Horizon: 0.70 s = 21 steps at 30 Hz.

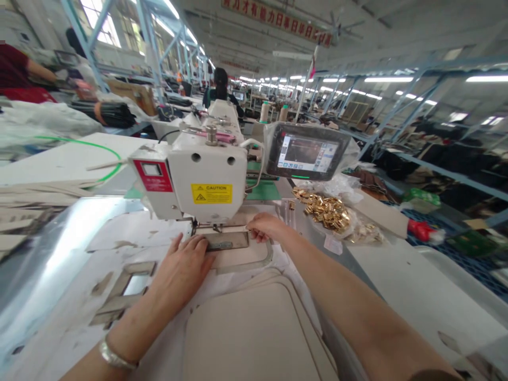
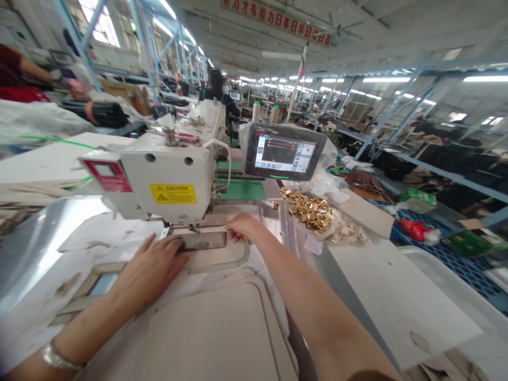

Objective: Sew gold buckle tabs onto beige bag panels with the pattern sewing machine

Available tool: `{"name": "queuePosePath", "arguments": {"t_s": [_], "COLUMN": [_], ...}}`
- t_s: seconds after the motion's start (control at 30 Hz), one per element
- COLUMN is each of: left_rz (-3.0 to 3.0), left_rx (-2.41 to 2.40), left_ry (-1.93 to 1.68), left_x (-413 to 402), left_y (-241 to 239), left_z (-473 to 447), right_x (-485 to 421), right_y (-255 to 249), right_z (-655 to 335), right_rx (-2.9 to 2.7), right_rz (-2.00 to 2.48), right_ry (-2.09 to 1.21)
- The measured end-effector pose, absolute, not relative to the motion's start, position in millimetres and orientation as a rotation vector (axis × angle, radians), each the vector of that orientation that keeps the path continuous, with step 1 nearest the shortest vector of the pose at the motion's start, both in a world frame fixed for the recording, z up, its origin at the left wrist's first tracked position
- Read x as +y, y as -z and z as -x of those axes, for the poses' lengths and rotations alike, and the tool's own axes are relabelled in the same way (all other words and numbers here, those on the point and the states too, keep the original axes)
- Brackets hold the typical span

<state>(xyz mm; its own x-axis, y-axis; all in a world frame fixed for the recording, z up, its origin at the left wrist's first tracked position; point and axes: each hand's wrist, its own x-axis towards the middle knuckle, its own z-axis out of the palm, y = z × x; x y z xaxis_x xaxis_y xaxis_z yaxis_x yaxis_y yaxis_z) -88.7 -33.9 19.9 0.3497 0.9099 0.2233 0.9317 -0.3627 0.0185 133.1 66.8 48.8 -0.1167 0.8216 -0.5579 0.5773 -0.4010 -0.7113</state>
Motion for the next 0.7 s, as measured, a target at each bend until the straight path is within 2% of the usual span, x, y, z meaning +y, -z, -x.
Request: {"name": "queuePosePath", "arguments": {"t_s": [0.2, 0.47, 0.7], "left_rz": [2.638, 2.893, 3.188], "left_rx": [-1.698, -1.727, -1.554], "left_ry": [0.424, 0.408, 0.183], "left_x": [-46.9, -64.6, -79.9], "left_y": [-30.9, -41.4, -48.9], "left_z": [70.8, 40.0, 20.9], "right_x": [67.4, 63.4, 61.3], "right_y": [-46.8, -43.9, -39.4], "right_z": [-158.1, -191.6, -190.6], "right_rx": [-1.534, -1.447, -1.432], "right_rz": [1.953, 1.915, 1.912], "right_ry": [-1.489, -1.453, -1.387]}}
